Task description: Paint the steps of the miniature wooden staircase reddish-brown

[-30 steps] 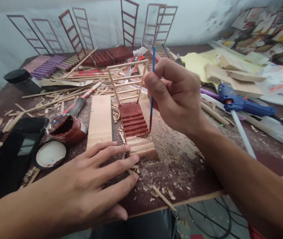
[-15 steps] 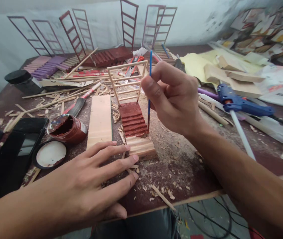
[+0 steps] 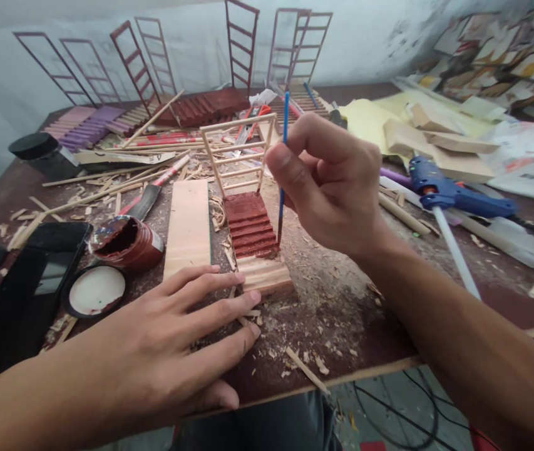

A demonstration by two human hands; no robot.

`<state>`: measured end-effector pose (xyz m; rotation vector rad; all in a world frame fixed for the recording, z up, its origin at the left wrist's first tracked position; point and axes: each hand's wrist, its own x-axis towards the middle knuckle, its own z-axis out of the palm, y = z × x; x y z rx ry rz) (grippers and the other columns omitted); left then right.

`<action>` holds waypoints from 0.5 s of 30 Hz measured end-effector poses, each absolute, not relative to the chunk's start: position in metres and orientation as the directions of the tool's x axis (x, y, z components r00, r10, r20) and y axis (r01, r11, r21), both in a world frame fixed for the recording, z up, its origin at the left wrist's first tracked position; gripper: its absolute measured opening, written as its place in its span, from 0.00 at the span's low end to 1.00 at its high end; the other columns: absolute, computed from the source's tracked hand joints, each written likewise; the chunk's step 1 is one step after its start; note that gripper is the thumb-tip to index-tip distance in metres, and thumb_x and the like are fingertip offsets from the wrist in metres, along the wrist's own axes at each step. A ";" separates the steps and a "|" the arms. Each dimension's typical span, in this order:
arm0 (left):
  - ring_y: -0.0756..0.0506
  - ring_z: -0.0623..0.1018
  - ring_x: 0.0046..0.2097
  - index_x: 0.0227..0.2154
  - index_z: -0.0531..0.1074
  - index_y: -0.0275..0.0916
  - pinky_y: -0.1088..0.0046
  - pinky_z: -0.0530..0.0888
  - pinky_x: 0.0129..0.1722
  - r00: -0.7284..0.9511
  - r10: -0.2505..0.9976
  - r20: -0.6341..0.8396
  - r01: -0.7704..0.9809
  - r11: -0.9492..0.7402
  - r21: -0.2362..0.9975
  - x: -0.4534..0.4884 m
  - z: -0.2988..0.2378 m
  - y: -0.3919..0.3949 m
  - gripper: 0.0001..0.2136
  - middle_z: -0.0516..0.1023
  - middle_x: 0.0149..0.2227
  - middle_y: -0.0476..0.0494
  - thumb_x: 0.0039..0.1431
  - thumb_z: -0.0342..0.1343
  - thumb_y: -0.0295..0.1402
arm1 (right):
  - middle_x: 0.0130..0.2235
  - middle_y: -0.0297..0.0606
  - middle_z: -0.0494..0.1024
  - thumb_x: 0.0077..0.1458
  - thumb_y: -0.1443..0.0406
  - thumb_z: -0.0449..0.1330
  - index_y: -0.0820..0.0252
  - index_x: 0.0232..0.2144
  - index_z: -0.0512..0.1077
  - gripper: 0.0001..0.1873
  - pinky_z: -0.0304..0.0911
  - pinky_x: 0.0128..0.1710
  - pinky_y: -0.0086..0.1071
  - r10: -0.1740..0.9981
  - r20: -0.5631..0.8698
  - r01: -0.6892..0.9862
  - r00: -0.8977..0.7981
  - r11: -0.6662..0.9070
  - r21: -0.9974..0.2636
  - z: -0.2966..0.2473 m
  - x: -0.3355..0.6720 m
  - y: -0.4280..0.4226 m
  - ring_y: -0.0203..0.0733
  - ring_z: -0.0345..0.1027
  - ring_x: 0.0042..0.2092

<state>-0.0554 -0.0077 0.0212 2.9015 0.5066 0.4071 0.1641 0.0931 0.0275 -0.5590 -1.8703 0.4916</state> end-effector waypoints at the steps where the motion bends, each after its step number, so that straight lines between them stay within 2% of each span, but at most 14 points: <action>1: 0.32 0.67 0.60 0.52 0.71 0.32 0.47 0.70 0.56 0.905 0.355 0.233 0.311 -0.928 0.206 -0.056 0.021 -0.008 0.18 0.71 0.58 0.35 0.67 0.54 0.40 | 0.21 0.26 0.56 0.63 0.61 0.56 0.56 0.25 0.60 0.15 0.49 0.18 0.26 0.586 0.746 0.133 -0.317 0.806 -0.577 0.027 0.164 0.093 0.27 0.46 0.20; 5: 0.31 0.68 0.59 0.52 0.72 0.32 0.46 0.70 0.56 0.909 0.352 0.224 0.310 -0.929 0.203 -0.056 0.021 -0.008 0.18 0.71 0.58 0.33 0.67 0.53 0.41 | 0.21 0.26 0.56 0.64 0.60 0.54 0.55 0.26 0.60 0.14 0.49 0.17 0.26 0.634 0.699 0.150 -0.331 0.767 -0.624 0.026 0.165 0.092 0.28 0.48 0.20; 9: 0.31 0.68 0.59 0.52 0.72 0.31 0.45 0.70 0.56 0.906 0.355 0.230 0.312 -0.928 0.203 -0.055 0.022 -0.008 0.19 0.71 0.57 0.33 0.67 0.54 0.41 | 0.20 0.27 0.56 0.63 0.57 0.55 0.55 0.25 0.62 0.15 0.48 0.16 0.27 0.642 0.694 0.213 -0.324 0.765 -0.608 0.027 0.165 0.091 0.29 0.48 0.20; 15: 0.32 0.68 0.59 0.52 0.72 0.32 0.46 0.70 0.57 0.908 0.356 0.219 0.315 -0.927 0.204 -0.055 0.022 -0.007 0.18 0.72 0.57 0.33 0.67 0.53 0.41 | 0.20 0.24 0.54 0.58 0.65 0.63 0.57 0.24 0.62 0.15 0.42 0.16 0.28 0.550 0.769 0.069 -0.325 0.825 -0.561 0.030 0.164 0.090 0.25 0.45 0.19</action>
